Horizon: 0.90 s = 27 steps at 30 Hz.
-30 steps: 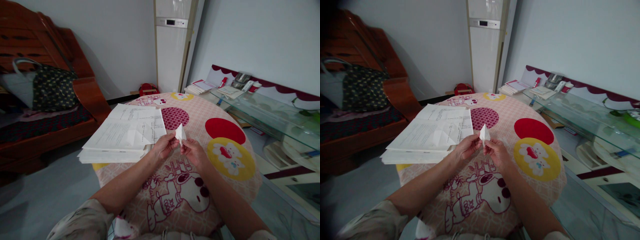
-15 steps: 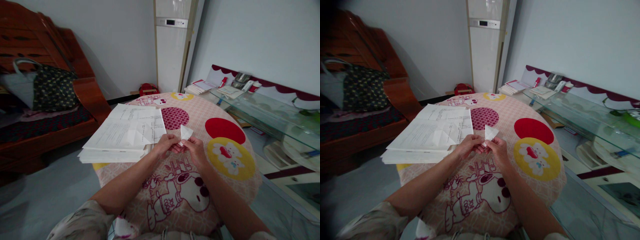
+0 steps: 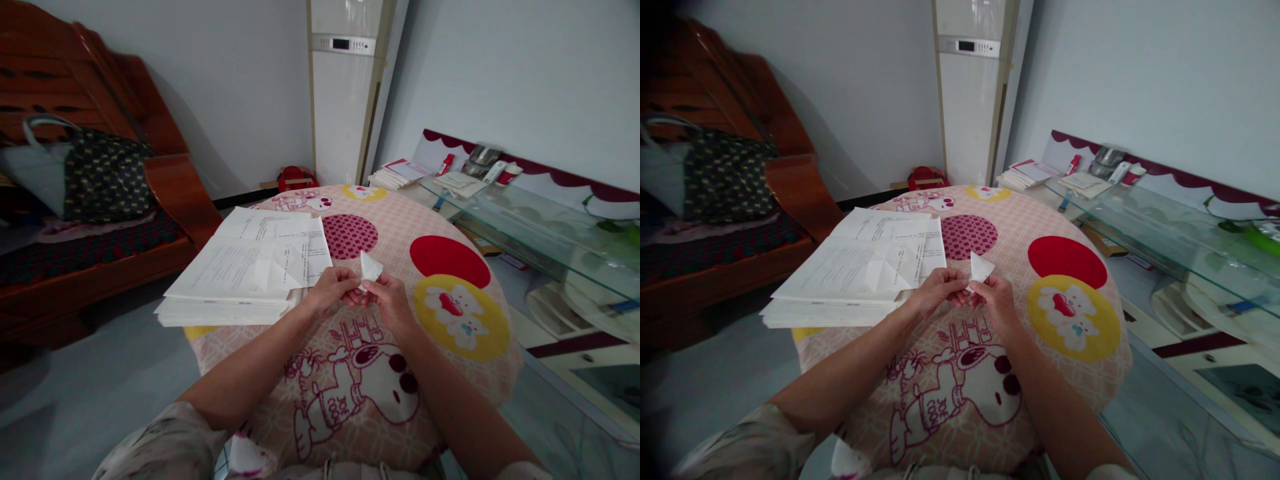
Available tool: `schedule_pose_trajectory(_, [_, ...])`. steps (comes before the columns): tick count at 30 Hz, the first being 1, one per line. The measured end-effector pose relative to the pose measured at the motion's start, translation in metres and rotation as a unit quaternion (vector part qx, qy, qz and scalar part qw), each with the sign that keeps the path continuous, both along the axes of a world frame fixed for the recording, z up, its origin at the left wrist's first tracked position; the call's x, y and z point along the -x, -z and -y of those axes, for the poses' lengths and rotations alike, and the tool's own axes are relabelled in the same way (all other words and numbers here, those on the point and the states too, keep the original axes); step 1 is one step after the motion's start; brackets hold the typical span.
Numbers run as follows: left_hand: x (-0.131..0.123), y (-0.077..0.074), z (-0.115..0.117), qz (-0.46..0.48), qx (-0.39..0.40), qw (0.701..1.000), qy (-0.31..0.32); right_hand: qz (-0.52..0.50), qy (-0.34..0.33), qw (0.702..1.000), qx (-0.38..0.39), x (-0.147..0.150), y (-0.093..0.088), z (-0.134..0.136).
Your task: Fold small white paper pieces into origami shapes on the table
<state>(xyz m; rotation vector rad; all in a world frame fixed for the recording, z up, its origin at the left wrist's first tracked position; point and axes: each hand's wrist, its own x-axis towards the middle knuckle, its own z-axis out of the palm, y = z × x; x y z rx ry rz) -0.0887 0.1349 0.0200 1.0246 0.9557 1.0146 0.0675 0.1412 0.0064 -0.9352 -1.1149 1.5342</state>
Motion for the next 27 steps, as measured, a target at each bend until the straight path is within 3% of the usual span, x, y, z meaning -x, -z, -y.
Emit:
schedule_pose_trajectory(9, [-0.001, 0.004, -0.002, -0.047, -0.008, 0.999, -0.004, 0.065, 0.09, 0.993, -0.031, 0.004, 0.007, 0.001])
schedule_pose_trajectory(17, [0.0, 0.002, -0.001, -0.052, -0.024, 0.998, -0.01, 0.14, 0.057, 0.986, -0.064, 0.002, 0.009, 0.002])
schedule_pose_trajectory(23, [-0.001, -0.001, 0.0, -0.071, -0.017, 0.997, -0.009, 0.193, 0.119, 0.971, -0.08, 0.004, 0.003, 0.005])
schedule_pose_trajectory(27, [-0.002, -0.001, 0.0, -0.055, -0.011, 0.998, -0.012, 0.191, 0.116, 0.972, -0.079, 0.005, 0.002, 0.007])
